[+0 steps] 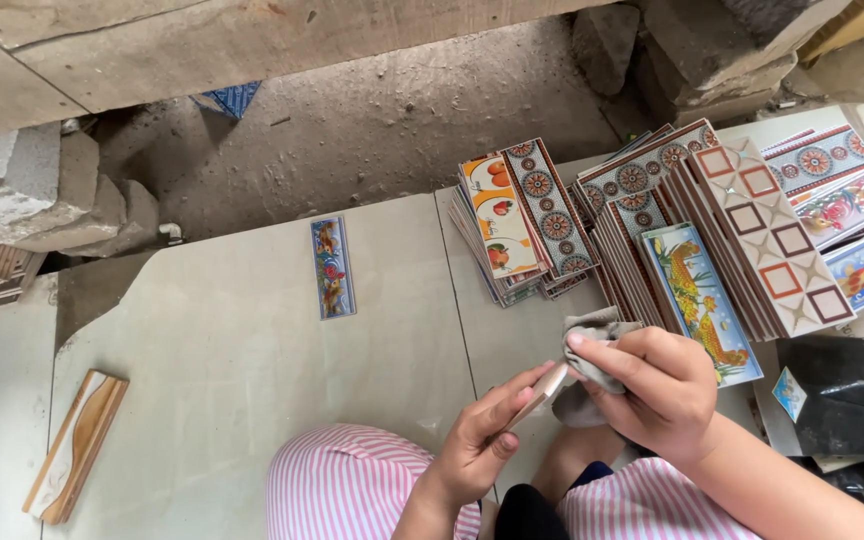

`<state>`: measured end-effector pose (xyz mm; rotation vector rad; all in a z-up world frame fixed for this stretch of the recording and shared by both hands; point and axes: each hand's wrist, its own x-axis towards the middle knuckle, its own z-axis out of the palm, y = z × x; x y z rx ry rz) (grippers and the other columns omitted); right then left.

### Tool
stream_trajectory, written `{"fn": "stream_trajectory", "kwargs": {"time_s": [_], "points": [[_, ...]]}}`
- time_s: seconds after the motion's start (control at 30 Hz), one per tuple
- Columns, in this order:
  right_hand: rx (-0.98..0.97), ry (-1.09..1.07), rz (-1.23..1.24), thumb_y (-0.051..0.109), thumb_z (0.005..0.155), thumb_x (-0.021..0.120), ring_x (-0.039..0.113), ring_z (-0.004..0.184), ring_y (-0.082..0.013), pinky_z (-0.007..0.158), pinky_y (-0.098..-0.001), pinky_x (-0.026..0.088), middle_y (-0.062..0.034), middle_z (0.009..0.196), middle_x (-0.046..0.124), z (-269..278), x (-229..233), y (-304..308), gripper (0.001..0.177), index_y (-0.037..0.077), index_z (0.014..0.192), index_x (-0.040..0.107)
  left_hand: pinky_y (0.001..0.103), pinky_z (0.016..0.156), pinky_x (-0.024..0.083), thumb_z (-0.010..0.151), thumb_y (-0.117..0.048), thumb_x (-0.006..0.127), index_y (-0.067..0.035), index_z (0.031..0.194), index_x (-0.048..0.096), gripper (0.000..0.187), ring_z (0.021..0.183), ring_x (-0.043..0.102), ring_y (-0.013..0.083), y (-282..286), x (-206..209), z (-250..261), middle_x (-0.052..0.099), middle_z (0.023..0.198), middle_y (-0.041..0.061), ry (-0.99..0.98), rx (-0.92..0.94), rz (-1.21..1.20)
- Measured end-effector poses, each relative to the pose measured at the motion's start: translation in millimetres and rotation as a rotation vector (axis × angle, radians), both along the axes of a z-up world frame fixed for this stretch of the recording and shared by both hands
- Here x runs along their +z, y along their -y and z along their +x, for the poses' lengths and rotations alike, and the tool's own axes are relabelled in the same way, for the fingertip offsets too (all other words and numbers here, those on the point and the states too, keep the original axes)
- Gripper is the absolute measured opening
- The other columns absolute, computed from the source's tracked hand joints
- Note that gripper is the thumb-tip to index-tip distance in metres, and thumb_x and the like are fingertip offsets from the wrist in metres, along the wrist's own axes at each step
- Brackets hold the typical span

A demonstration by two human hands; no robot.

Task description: The person sits on the floor and wipes the surfaces of rectangular decorative tiles with a cloth. They handle tiles with various printed designs, including animals and fruits, wiping each one individually before placing it on a growing stack.

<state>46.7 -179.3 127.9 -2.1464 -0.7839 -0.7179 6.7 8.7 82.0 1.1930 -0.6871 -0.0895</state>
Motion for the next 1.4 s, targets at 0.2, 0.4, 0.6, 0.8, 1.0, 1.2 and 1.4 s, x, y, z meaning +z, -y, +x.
{"fn": "stream_trajectory", "kwargs": {"time_s": [0.2, 0.4, 0.6, 0.8, 1.0, 1.2, 1.4], "points": [[0.203, 0.000, -0.077, 0.024, 0.077, 0.057, 0.048, 0.047, -0.0129, 0.042, -0.0247, 0.036, -0.0039, 0.070, 0.051, 0.0, 23.3, -8.0, 0.022, 0.010, 0.093, 0.062, 0.039, 0.105, 0.027, 0.097, -0.027, 0.034, -0.019, 0.129, 0.035, 0.033, 0.129, 0.031, 0.0342, -1.5, -22.2, 1.0, 0.032, 0.135, 0.023, 0.028, 0.095, 0.202], [0.248, 0.087, -0.161, 0.025, 0.089, 0.033, 0.055, 0.057, -0.0104, 0.043, -0.0243, 0.038, -0.0016, 0.073, 0.052, 7.6, 2.7, -5.7, 0.032, 0.014, 0.097, 0.062, 0.042, 0.105, 0.027, 0.098, -0.027, 0.035, -0.022, 0.132, 0.032, 0.034, 0.127, 0.032, 0.0365, 1.7, -39.4, -4.8, 0.030, 0.134, 0.024, 0.076, 0.166, 0.075], [0.160, -0.041, -0.164, 0.016, 0.085, 0.036, 0.045, 0.048, -0.0156, 0.043, -0.0262, 0.035, -0.0034, 0.069, 0.050, 18.7, -10.1, 8.8, 0.028, 0.013, 0.095, 0.062, 0.042, 0.103, 0.029, 0.099, -0.021, 0.031, -0.024, 0.133, 0.030, 0.034, 0.126, 0.033, 0.0391, 8.0, -34.6, -7.1, 0.030, 0.132, 0.029, 0.133, 0.143, 0.028], [-0.024, -0.104, -0.159, 0.004, 0.078, 0.052, 0.054, 0.064, -0.0188, 0.055, -0.0272, 0.042, -0.0102, 0.083, 0.056, 31.2, -22.0, 29.3, 0.020, 0.010, 0.095, 0.062, 0.043, 0.094, 0.036, 0.100, -0.026, 0.031, -0.027, 0.134, 0.028, 0.034, 0.119, 0.039, 0.0459, 8.5, -24.6, -8.3, 0.033, 0.122, 0.039, 0.225, 0.233, 0.002], [-0.137, -0.227, 0.186, 0.019, 0.080, 0.054, 0.050, 0.064, -0.0199, 0.062, -0.0276, 0.041, -0.0126, 0.076, 0.055, 14.2, 18.3, 7.3, 0.023, -0.003, 0.085, 0.058, 0.048, 0.093, 0.036, 0.099, -0.023, 0.033, -0.024, 0.130, 0.032, 0.031, 0.118, 0.037, 0.0486, 5.6, -28.5, -5.5, 0.033, 0.122, 0.040, 0.253, 0.222, -0.006], [0.304, -0.175, -0.024, 0.029, 0.075, 0.064, 0.056, 0.058, -0.0120, 0.049, -0.0210, 0.044, -0.0021, 0.075, 0.054, 14.0, 10.9, -12.6, 0.025, 0.014, 0.094, 0.061, 0.047, 0.102, 0.031, 0.099, -0.023, 0.031, -0.024, 0.134, 0.029, 0.034, 0.122, 0.034, 0.0453, 6.3, -24.4, -6.6, 0.030, 0.128, 0.034, 0.231, 0.240, -0.004], [0.070, -0.150, -0.192, 0.019, 0.079, 0.059, 0.054, 0.062, -0.0138, 0.046, -0.0242, 0.041, -0.0027, 0.081, 0.053, 32.9, -24.9, 16.1, 0.020, 0.013, 0.097, 0.063, 0.045, 0.081, 0.044, 0.101, -0.025, 0.029, -0.029, 0.136, 0.025, 0.035, 0.102, 0.050, 0.0441, 7.8, -24.9, -11.3, 0.036, 0.122, 0.035, 0.221, 0.283, -0.068]]}}
